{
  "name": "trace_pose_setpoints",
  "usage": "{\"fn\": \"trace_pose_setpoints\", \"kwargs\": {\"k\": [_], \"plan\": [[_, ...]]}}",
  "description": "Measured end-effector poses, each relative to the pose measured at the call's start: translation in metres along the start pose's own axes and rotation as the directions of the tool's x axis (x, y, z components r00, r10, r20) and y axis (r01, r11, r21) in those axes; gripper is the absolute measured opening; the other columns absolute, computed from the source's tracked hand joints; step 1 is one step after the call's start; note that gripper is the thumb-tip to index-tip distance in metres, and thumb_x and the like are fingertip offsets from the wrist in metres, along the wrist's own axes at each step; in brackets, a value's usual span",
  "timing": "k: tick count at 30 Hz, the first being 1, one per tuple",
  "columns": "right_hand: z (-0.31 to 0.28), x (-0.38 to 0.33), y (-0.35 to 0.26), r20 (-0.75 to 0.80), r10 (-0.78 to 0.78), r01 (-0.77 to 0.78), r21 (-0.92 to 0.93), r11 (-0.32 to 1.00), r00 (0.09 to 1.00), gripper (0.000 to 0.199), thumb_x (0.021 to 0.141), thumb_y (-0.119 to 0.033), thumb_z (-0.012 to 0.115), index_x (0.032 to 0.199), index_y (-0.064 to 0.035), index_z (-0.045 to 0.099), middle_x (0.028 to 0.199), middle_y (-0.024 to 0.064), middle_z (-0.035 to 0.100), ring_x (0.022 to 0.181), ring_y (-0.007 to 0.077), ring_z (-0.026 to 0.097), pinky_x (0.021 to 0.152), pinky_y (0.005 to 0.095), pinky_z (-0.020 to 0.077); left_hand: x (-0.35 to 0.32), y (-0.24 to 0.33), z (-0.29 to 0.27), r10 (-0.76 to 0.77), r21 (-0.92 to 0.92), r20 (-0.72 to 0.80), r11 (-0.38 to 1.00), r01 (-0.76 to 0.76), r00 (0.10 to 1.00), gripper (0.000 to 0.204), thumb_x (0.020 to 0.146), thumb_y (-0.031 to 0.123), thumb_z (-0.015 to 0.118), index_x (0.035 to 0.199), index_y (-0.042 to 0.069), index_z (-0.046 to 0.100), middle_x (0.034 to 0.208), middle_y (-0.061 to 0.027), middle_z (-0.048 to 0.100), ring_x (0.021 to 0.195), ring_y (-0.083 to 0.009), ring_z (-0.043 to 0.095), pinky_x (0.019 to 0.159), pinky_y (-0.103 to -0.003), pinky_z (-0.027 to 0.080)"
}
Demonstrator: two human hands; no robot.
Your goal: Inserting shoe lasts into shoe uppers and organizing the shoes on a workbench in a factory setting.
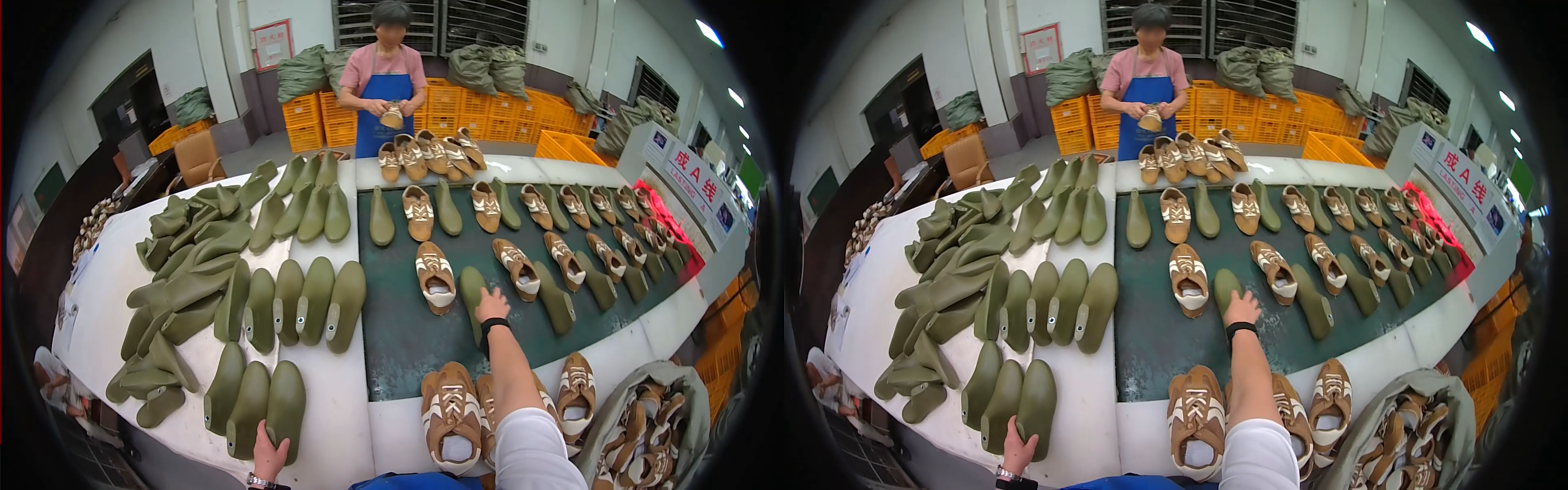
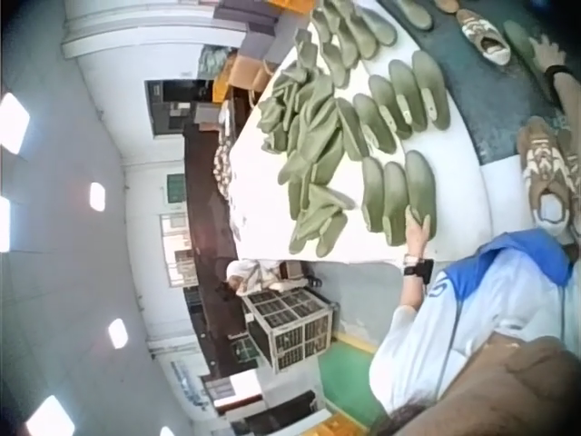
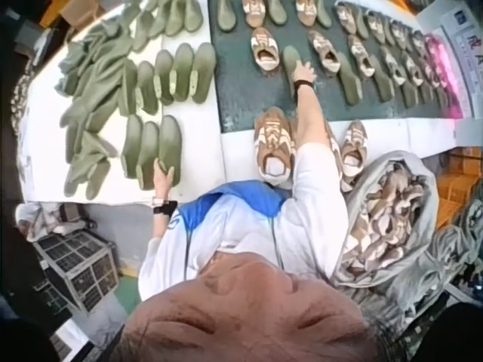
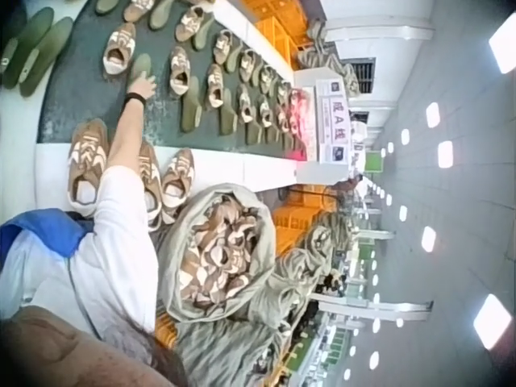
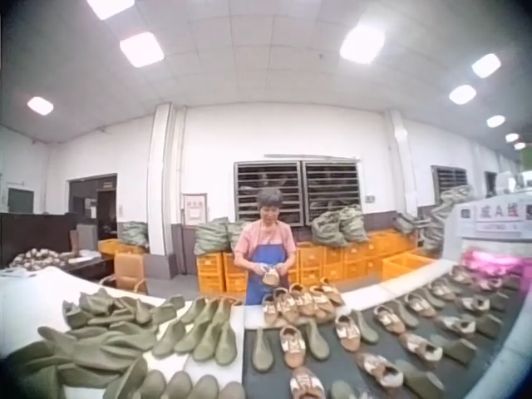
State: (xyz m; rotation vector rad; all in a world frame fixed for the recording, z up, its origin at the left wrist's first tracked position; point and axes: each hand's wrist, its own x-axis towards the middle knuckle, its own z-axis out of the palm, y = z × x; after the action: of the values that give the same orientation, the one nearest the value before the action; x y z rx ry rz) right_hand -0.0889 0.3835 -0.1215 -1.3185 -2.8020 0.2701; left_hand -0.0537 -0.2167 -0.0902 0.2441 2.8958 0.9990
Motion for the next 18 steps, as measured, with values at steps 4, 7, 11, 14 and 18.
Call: {"fn": "trace_pose_setpoints", "kwargs": {"k": [4, 7, 11, 14, 18], "plan": [[0.009, -0.008, 0.045, 0.198, -0.017, 0.004, 0.068, 0.998, 0.980, 0.058, 0.077, -0.030, 0.062, 0.128, -0.0128, 0.038, 0.099, 0.0201, 0.063, 0.093, 0.0328, 0.061, 0.081, 0.0425, 0.0484, 0.005, -0.004, 0.015, 0.025, 0.068, -0.107, 0.998, -0.018, 0.994, 0.064, 0.072, 0.013, 0.067, 0.126, 0.000, 0.035, 0.102, -0.0267, 0.058, 0.094, -0.0408, 0.057, 0.080, -0.042, 0.046], [0.020, -0.007, 0.051, 0.167, -0.019, 0.020, -0.008, 1.000, 0.986, 0.054, 0.078, -0.028, 0.061, 0.124, -0.0099, 0.040, 0.096, 0.0193, 0.063, 0.090, 0.0335, 0.062, 0.078, 0.0430, 0.0496, 0.010, -0.001, 0.016, 0.015, 0.034, -0.091, 0.999, -0.012, 0.996, 0.065, 0.071, 0.012, 0.067, 0.126, 0.000, 0.036, 0.102, -0.0248, 0.058, 0.092, -0.0422, 0.056, 0.078, -0.044, 0.046], [0.020, -0.025, 0.055, 0.177, -0.043, 0.046, -0.010, 0.999, 0.983, 0.045, 0.079, -0.026, 0.060, 0.117, -0.0084, 0.043, 0.095, 0.0190, 0.064, 0.090, 0.0332, 0.062, 0.077, 0.0427, 0.0498, 0.006, -0.001, 0.007, -0.043, -0.104, -0.047, 0.994, 0.038, 0.998, 0.064, 0.069, 0.010, 0.066, 0.126, 0.000, 0.039, 0.101, -0.0210, 0.061, 0.090, -0.0340, 0.060, 0.078, -0.039, 0.048], [0.016, -0.030, 0.076, 0.237, -0.019, 0.020, -0.002, 1.000, 0.971, 0.054, 0.080, -0.028, 0.059, 0.126, -0.0098, 0.038, 0.100, 0.0198, 0.063, 0.095, 0.0341, 0.060, 0.081, 0.0429, 0.0483, 0.015, -0.013, 0.007, -0.065, -0.266, 0.029, 0.962, 0.070, 0.997, 0.066, 0.068, 0.009, 0.067, 0.127, -0.001, 0.039, 0.103, -0.0183, 0.061, 0.090, -0.0277, 0.061, 0.080, -0.035, 0.048], [-0.050, -0.060, 0.063, 0.306, -0.162, 0.157, 0.039, 0.987, 0.938, 0.066, 0.081, -0.031, 0.056, 0.139, -0.0156, 0.029, 0.113, 0.0188, 0.059, 0.103, 0.0320, 0.058, 0.086, 0.0425, 0.0456, 0.018, -0.030, 0.008, -0.042, -0.259, 0.122, 0.963, 0.072, 0.992, 0.072, 0.067, 0.009, 0.068, 0.131, -0.002, 0.037, 0.102, -0.0164, 0.062, 0.090, -0.0240, 0.061, 0.080, -0.033, 0.048]]}}
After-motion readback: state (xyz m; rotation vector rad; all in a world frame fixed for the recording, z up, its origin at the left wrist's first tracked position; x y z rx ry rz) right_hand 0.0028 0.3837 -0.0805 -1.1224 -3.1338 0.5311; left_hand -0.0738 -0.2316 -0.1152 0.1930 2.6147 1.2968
